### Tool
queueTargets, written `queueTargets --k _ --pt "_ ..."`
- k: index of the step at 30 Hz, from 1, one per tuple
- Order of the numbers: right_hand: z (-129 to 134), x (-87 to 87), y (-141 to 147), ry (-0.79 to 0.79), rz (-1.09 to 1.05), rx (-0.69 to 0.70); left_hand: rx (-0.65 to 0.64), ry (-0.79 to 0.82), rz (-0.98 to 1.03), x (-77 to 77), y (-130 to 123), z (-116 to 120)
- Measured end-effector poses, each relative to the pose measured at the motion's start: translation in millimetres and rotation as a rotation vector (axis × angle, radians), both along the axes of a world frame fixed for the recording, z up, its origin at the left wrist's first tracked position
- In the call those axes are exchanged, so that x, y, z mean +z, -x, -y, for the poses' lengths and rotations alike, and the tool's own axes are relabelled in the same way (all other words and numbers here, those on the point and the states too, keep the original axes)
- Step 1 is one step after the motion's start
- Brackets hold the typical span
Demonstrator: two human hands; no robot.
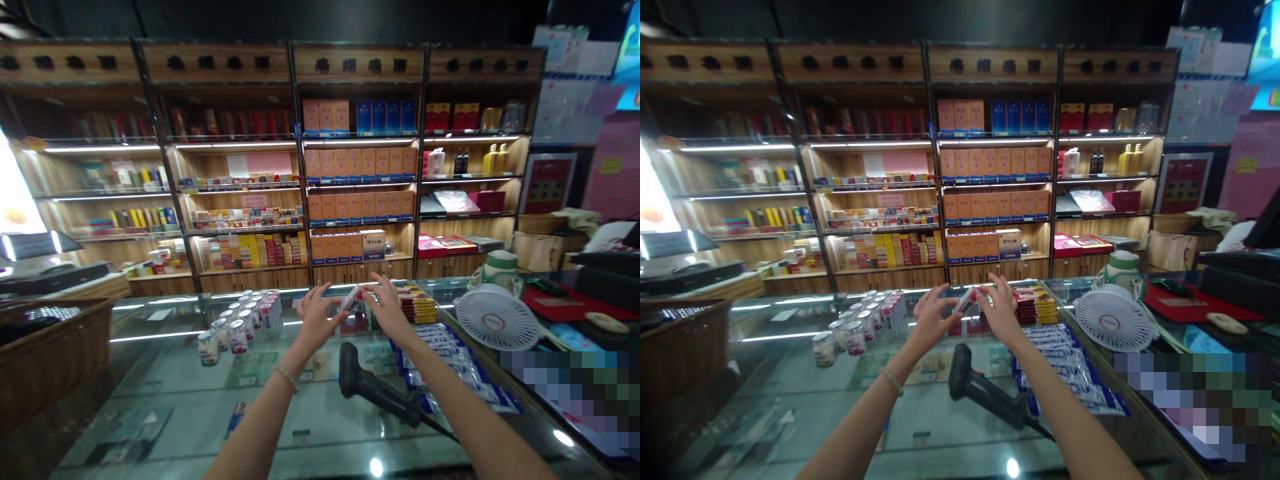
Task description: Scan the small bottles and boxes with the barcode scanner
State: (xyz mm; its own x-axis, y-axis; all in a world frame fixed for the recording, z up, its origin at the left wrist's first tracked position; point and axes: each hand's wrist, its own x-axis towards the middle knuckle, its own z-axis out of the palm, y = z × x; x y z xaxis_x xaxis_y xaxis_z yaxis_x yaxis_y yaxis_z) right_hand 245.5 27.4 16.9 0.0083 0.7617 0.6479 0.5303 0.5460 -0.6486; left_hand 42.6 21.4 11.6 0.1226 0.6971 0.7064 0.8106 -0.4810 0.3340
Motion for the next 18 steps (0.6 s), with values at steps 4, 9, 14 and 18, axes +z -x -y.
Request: queueTargets --k 4,9,14,18 --pt "0 -9.9 2 -0.019 0.029 -0.023 0.020 0.015 -0.011 -3.2 1 8" --pt "3 -17.7 -2 -0.144 0.210 -0.160 0.082 -0.065 -0.017 1.4 1 21" --pt "9 -22.7 -5 -0.297 0.435 -0.265 0.155 -0.180 -0.065 0.9 4 30" --pt "12 -24.9 -5 -0.312 0.487 -0.299 0.155 -0.243 -0.122 -1.8 6 32"
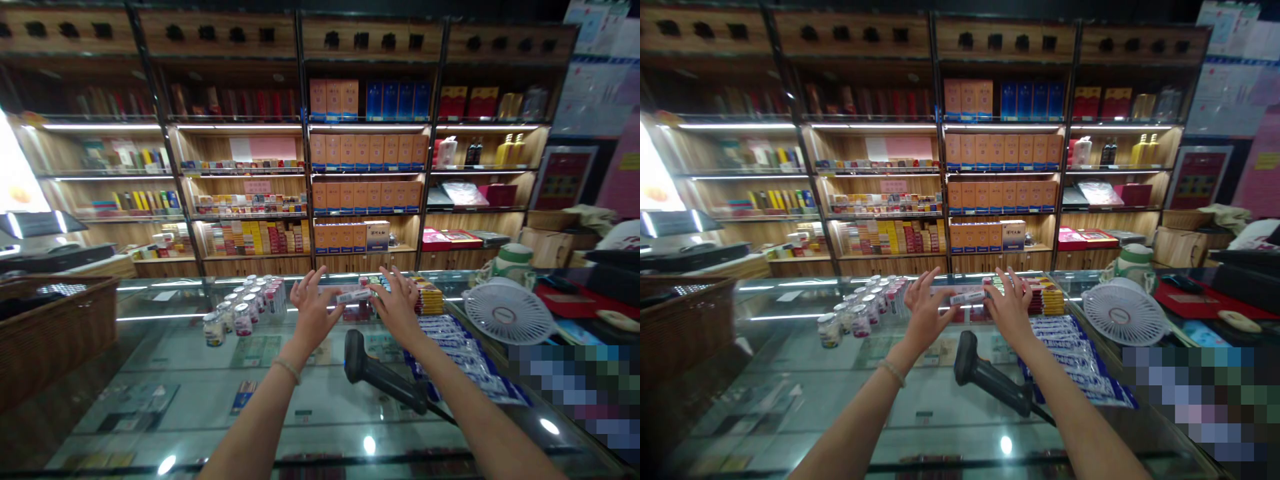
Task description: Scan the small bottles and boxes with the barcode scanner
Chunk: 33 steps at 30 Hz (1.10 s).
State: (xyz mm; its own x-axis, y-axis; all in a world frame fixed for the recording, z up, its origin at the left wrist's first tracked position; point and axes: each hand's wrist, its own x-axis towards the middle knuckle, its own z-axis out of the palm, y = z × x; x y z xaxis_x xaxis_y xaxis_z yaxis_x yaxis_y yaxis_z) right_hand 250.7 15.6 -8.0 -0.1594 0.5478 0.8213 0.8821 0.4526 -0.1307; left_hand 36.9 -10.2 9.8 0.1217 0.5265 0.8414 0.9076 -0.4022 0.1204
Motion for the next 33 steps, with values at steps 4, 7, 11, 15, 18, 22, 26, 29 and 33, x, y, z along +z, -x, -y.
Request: queueTargets --k 4,7,11,15,18,22,26,29,33 --pt "2 7.8 1 0.051 0.047 -0.033 0.000 -0.010 -0.006 -1.4 1 0" --pt "10 18.9 0 0.113 0.102 -0.082 0.005 0.003 0.005 -2.2 2 0" --pt "38 21.3 -4 0.186 0.152 -0.106 0.023 0.022 0.017 -4.0 3 -1" --pt "78 -0.6 -1 0.321 0.204 -0.021 0.036 0.021 0.024 -6.6 4 -2" --pt "101 -20.9 6 0.470 0.217 0.020 0.038 0.021 0.029 -8.4 5 -2" --pt "111 -37.3 16 0.524 0.212 0.012 0.030 0.034 0.030 -9.6 6 -2" --pt "109 -46.5 21 0.452 0.213 0.018 0.038 0.032 0.033 -9.2 7 -1" --pt "106 -50.5 21 0.399 0.210 0.028 0.054 0.028 0.040 -8.7 8 0" --pt "112 -46.3 19 0.294 0.144 0.066 0.048 0.034 0.052 -9.6 9 -1"
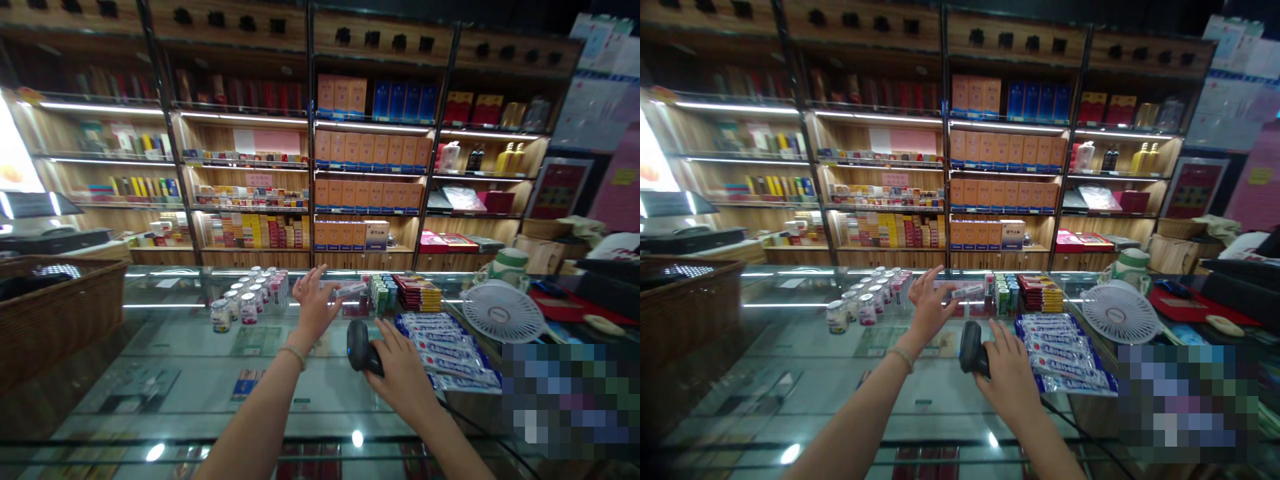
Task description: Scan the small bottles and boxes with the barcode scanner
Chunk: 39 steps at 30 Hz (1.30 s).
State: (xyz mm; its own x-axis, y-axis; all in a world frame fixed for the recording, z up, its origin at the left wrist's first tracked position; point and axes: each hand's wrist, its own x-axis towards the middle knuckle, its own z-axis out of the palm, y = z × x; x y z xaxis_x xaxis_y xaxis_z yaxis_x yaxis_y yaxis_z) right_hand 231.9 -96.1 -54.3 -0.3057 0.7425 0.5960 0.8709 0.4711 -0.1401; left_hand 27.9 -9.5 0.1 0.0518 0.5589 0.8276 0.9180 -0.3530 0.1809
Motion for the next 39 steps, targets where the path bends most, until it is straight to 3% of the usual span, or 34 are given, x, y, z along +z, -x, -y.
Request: queueTargets --k 8,17,25,39 --pt "17 6.7 -13 -0.123 -0.222 0.000 0.010 0.007 0.013 -2.9 2 -2" --pt "19 8.1 -7 -0.035 -0.182 0.007 -0.005 -0.029 0.025 -5.2 3 -5" --pt "17 6.1 -10 -0.092 -0.221 0.017 0.016 -0.017 0.016 -2.9 3 -3" --pt "2 4.6 -1 -0.115 0.075 -0.138 -0.005 -0.002 0.048 -0.5 2 -2"
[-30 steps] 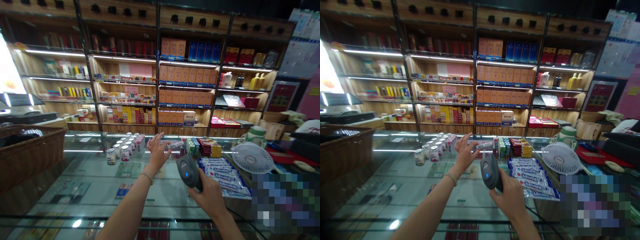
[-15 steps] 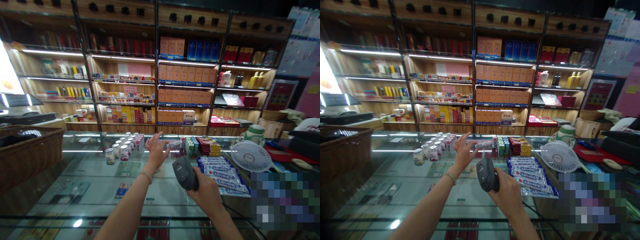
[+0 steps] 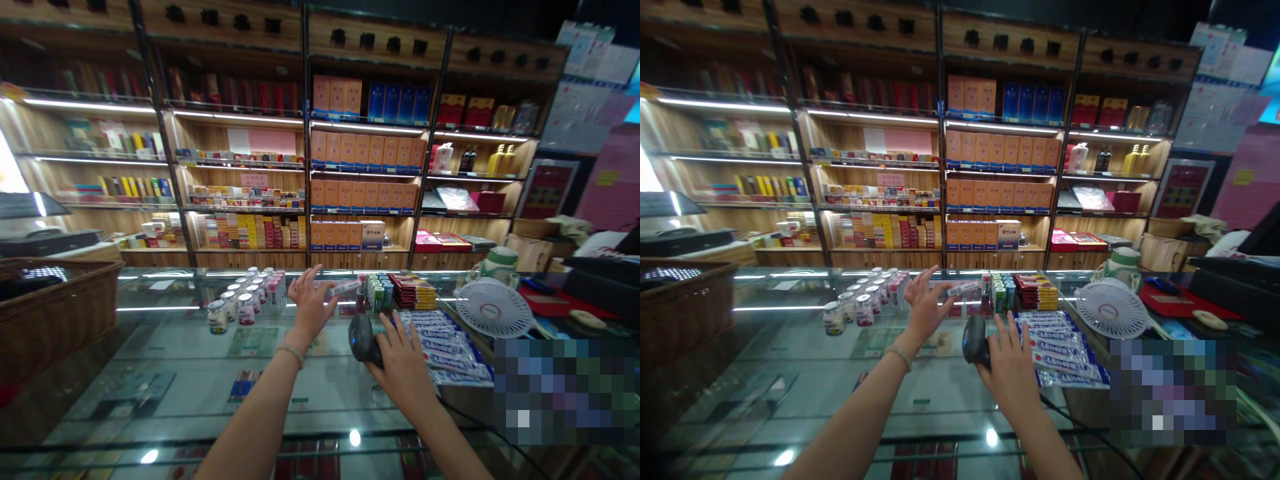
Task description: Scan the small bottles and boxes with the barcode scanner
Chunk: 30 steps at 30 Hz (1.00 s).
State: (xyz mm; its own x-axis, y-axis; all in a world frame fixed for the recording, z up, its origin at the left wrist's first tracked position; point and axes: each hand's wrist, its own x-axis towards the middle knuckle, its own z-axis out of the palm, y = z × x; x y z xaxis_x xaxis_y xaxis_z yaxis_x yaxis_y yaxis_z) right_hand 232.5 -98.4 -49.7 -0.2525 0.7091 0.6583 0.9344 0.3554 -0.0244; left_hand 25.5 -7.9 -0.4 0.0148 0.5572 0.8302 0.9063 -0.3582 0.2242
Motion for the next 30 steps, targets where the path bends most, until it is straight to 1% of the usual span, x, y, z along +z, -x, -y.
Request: queueTargets --k 5,11,13,15,16,19,22,24,26,30 --pt "-3 -1.1 1 0.069 0.063 -0.007 -0.005 -0.001 0.000 1.7 0 2" --pt "-1 -2.2 -3 0.222 0.062 0.066 -0.027 -0.004 0.006 1.2 0 2" --pt "0 1.5 -7 0.273 0.061 0.105 -0.026 -0.006 0.004 0.4 -1 1" --pt "-4 10.8 -10 0.313 0.045 0.125 -0.020 -0.010 0.001 -0.4 -1 0" --pt "-8 17.3 -12 0.329 0.024 0.114 -0.019 -0.010 -0.001 -0.6 -1 0" --pt "-30 39.2 -13 0.314 -0.067 0.018 -0.027 -0.009 -0.001 -0.6 -1 0" --pt "-60 53.6 -7 0.260 -0.121 -0.016 -0.032 -0.011 0.003 0.6 -1 0" --pt "-81 56.2 -1 0.223 -0.151 -0.022 -0.034 -0.014 0.009 1.5 -1 0" --pt "-100 55.3 5 0.188 -0.195 -0.032 -0.033 -0.017 0.018 2.0 -2 0" --pt "-125 51.0 11 0.196 -0.298 0.026 -0.018 -0.022 0.026 2.0 -2 1"
